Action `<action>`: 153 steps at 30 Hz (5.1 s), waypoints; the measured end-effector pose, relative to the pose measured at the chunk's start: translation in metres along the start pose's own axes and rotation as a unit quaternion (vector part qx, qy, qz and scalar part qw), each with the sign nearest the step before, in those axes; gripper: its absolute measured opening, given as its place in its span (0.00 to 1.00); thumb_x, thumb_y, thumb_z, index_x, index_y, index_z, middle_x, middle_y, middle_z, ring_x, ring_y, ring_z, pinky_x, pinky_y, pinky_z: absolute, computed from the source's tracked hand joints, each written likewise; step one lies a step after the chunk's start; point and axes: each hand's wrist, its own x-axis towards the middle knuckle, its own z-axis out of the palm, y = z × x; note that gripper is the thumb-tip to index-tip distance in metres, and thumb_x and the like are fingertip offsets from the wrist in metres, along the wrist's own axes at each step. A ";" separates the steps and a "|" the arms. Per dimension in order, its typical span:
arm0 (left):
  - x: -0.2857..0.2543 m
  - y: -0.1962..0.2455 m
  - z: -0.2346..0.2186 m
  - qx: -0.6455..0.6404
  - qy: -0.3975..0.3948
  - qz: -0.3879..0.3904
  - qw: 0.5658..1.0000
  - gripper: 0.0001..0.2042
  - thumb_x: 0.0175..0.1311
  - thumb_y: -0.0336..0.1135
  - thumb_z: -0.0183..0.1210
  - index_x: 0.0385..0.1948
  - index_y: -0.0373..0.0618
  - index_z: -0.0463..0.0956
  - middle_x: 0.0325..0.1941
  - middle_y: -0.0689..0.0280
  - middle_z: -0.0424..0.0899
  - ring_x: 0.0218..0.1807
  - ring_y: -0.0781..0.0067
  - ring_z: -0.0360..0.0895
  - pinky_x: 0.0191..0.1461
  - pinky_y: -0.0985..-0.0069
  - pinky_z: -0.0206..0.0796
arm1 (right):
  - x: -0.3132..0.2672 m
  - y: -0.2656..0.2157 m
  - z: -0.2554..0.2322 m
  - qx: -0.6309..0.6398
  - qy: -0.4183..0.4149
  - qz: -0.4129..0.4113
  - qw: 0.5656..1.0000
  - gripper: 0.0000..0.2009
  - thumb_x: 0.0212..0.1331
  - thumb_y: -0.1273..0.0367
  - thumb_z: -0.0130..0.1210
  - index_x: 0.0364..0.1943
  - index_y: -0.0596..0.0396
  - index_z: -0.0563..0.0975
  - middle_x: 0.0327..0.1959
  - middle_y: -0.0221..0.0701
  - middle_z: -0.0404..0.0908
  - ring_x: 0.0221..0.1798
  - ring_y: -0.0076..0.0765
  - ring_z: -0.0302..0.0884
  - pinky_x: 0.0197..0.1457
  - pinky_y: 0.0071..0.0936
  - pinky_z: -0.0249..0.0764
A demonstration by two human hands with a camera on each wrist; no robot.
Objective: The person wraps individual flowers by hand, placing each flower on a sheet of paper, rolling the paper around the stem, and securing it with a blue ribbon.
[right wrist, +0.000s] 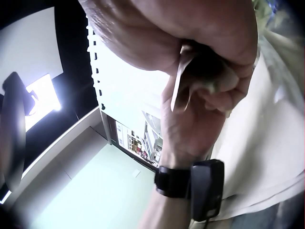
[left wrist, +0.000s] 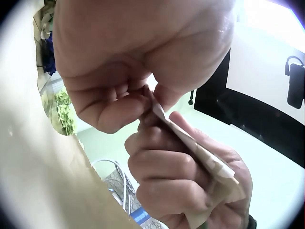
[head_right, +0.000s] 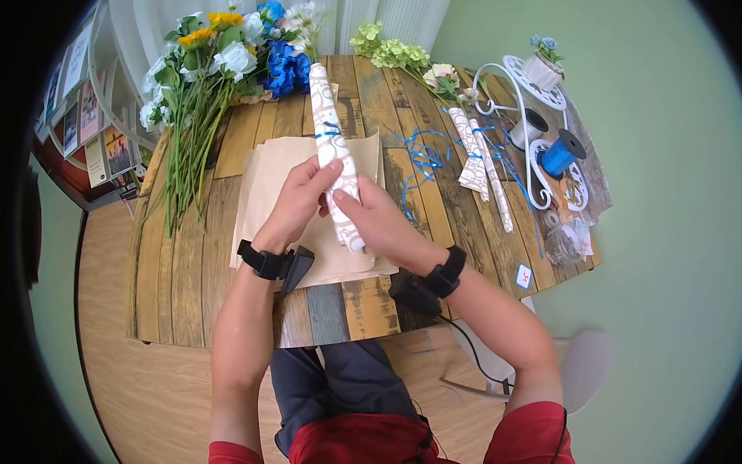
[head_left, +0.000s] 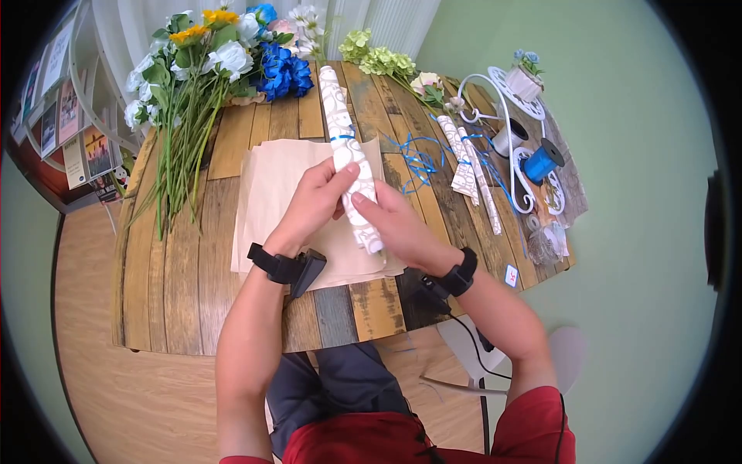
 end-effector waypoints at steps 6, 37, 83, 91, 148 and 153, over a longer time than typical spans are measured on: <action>0.010 -0.017 -0.020 -0.113 0.097 0.032 0.988 0.12 0.74 0.39 0.50 0.46 0.40 0.73 0.38 0.69 0.82 0.36 0.84 0.78 0.42 0.82 0.71 | -0.012 0.002 -0.073 -0.120 0.024 0.007 0.992 0.17 0.74 0.62 0.41 0.54 0.61 0.71 0.42 0.33 0.79 0.38 0.24 0.77 0.39 0.23 0.74; -0.007 0.000 -0.001 -0.330 -0.122 0.000 0.936 0.17 0.68 0.51 0.51 0.26 0.51 0.61 0.19 0.73 0.57 0.18 0.78 0.53 0.20 0.79 0.46 | 0.061 -0.015 -0.010 0.183 -0.190 -0.092 0.960 0.20 0.71 0.62 0.48 0.58 0.65 0.70 0.56 0.41 0.78 0.57 0.34 0.77 0.61 0.35 0.73; -0.001 -0.002 -0.013 0.260 0.277 0.347 0.857 0.08 0.60 0.19 0.60 0.39 0.38 0.78 0.40 0.64 0.74 0.36 0.75 0.74 0.40 0.79 0.69 | 0.081 -0.018 -0.020 0.109 -0.284 0.082 0.949 0.13 0.70 0.61 0.51 0.46 0.55 0.69 0.21 0.26 0.72 0.18 0.21 0.72 0.19 0.21 0.70; 0.001 -0.002 -0.016 0.295 0.176 0.291 0.893 0.05 0.65 0.28 0.58 0.38 0.41 0.72 0.43 0.63 0.72 0.45 0.69 0.69 0.52 0.73 0.63 | 0.093 -0.007 -0.014 0.150 -0.181 0.048 0.971 0.15 0.68 0.60 0.52 0.41 0.60 0.71 0.22 0.28 0.74 0.17 0.22 0.73 0.13 0.22 0.68; -0.041 0.013 0.009 0.377 0.326 0.144 0.855 0.19 0.68 0.28 0.52 0.60 0.49 0.75 0.58 0.63 0.71 0.57 0.72 0.68 0.57 0.75 0.64 | 0.102 -0.010 -0.022 0.098 -0.066 -0.029 0.993 0.14 0.71 0.60 0.47 0.40 0.57 0.73 0.33 0.27 0.74 0.32 0.22 0.69 0.32 0.25 0.67; -0.035 0.020 0.015 0.348 0.315 0.102 0.877 0.27 0.63 0.28 0.59 0.67 0.45 0.66 0.55 0.58 0.78 0.47 0.68 0.78 0.49 0.74 0.71 | 0.095 -0.007 -0.012 -0.014 -0.078 -0.017 0.997 0.16 0.73 0.60 0.44 0.36 0.61 0.71 0.32 0.30 0.72 0.30 0.25 0.71 0.35 0.30 0.76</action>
